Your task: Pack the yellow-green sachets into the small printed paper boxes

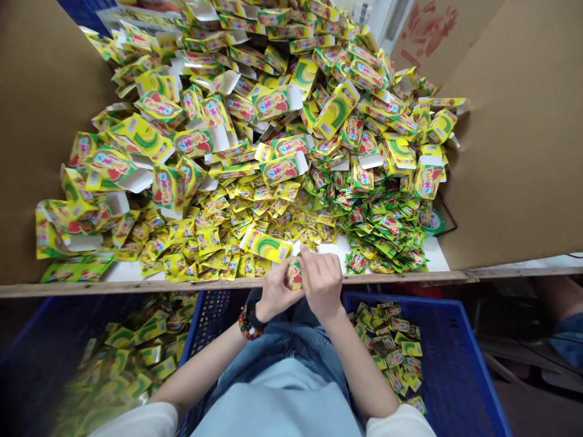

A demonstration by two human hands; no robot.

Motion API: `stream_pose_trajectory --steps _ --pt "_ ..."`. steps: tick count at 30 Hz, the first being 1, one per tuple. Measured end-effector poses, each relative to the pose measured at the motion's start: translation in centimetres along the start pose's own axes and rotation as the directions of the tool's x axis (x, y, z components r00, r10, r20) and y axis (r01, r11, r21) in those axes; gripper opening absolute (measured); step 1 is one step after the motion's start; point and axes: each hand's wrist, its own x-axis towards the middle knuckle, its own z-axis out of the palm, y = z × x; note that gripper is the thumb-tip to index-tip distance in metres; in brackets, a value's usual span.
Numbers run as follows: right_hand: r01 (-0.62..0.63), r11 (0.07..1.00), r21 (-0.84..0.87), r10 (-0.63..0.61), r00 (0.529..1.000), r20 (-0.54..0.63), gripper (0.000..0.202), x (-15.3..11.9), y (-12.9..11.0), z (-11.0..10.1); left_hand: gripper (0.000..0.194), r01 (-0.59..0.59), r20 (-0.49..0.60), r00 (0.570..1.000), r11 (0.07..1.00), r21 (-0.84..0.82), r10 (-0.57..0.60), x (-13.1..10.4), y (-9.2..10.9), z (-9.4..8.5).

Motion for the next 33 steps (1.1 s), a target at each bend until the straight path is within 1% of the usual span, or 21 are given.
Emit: stream_pose_trajectory --steps 3,5,7,9,10,11,12,13,14,15,16,17,18,19,21,22,23,26,28,30,33 --pt "-0.016 1.0 0.004 0.016 0.999 0.03 0.036 -0.9 -1.0 0.5 0.054 0.066 -0.048 0.996 0.996 -0.058 -0.069 -0.1 -0.1 0.1" --pt "-0.06 0.997 0.045 0.056 0.994 0.091 0.039 -1.1 -1.5 0.4 0.049 0.074 -0.056 0.995 0.996 -0.058 -0.078 -0.2 -0.1 0.1" --pt "-0.082 0.988 0.134 0.063 0.988 0.138 0.041 -1.2 -1.6 0.2 0.048 0.062 -0.061 0.996 0.998 -0.033 -0.064 -0.2 0.0 0.0" --pt "-0.141 0.955 0.263 0.12 0.988 0.095 0.041 -1.2 -1.3 0.3 0.051 0.043 -0.073 0.996 0.999 0.004 -0.042 -0.2 -0.1 0.0" --pt "-0.203 0.918 0.341 0.199 0.979 0.049 0.042 -1.2 -1.1 0.5 0.054 0.027 -0.083 0.996 0.999 0.02 -0.025 -0.2 -0.2 0.1" --pt "-0.282 0.857 0.432 0.305 0.952 0.017 0.046 -1.3 -0.8 0.7 0.056 0.004 -0.094 0.996 1.0 0.031 -0.001 -0.2 -0.3 0.1" --pt "-0.366 0.765 0.53 0.417 0.909 0.025 0.052 -1.3 -0.6 1.1 0.057 -0.027 -0.097 0.995 0.999 0.034 0.03 -0.2 -0.5 0.2" --pt "-0.444 0.641 0.625 0.504 0.859 0.093 0.059 -1.4 -0.4 1.4 0.057 -0.062 -0.092 0.994 0.998 0.032 0.065 -0.2 -0.6 0.3" --pt "-0.512 0.497 0.7 0.543 0.813 0.209 0.062 -1.4 -0.2 1.7 0.054 -0.097 -0.08 0.992 0.995 0.03 0.1 -0.2 -0.8 0.4" --pt "-0.567 0.354 0.744 0.533 0.776 0.337 0.061 -1.4 -0.1 2.0 0.051 -0.125 -0.061 0.99 0.992 0.03 0.127 -0.2 -1.0 0.5" --pt "-0.603 0.239 0.761 0.497 0.749 0.437 0.055 -1.5 -0.1 2.1 0.049 -0.142 -0.041 0.989 0.989 0.028 0.143 -0.3 -1.1 0.7" --pt "-0.618 0.175 0.767 0.459 0.74 0.491 0.049 -1.6 -0.1 2.1 0.048 -0.148 -0.031 0.988 0.989 0.025 0.149 -0.3 -1.1 0.8" --pt "-0.612 0.171 0.772 0.428 0.752 0.501 0.044 -1.7 -0.2 2.1 0.049 -0.144 -0.029 0.989 0.989 0.018 0.144 -0.4 -1.1 0.8" --pt "-0.587 0.219 0.779 0.406 0.781 0.474 0.04 -1.8 -0.3 2.0 0.052 -0.13 -0.035 0.991 0.991 0.011 0.13 -0.5 -1.0 0.9" --pt "-0.51 0.384 0.769 0.39 0.845 0.366 0.033 -2.1 -0.5 1.8 0.058 -0.086 -0.041 0.995 0.996 0.005 0.086 -0.5 -0.7 1.0" --pt "-0.482 0.456 0.748 0.395 0.863 0.315 0.03 -2.2 -0.5 1.7 0.057 -0.068 -0.035 0.997 0.998 0.015 0.069 -0.5 -0.5 1.0" --pt "-0.47 0.506 0.723 0.413 0.868 0.275 0.029 -2.2 -0.6 1.6 0.055 -0.06 -0.023 0.998 0.998 0.034 0.061 -0.5 -0.2 1.0" --pt "-0.481 0.556 0.677 0.476 0.853 0.216 0.027 -2.0 -0.6 1.5 0.048 -0.079 -0.001 0.997 0.993 0.092 0.079 -0.3 0.3 0.9" --pt "-0.473 0.568 0.673 0.454 0.863 0.223 0.028 -1.7 -0.3 1.4 0.049 -0.092 -0.009 0.996 0.99 0.106 0.094 -0.2 0.4 0.8" --pt "-0.439 0.593 0.675 0.398 0.889 0.227 0.029 -1.6 0.0 1.4 0.049 -0.102 -0.022 0.994 0.989 0.105 0.105 -0.2 0.2 0.9" --pt "-0.327 0.676 0.66 0.248 0.945 0.213 0.036 -1.8 0.2 1.9 0.046 -0.111 -0.053 0.992 0.988 0.103 0.117 -0.4 -0.2 1.3"
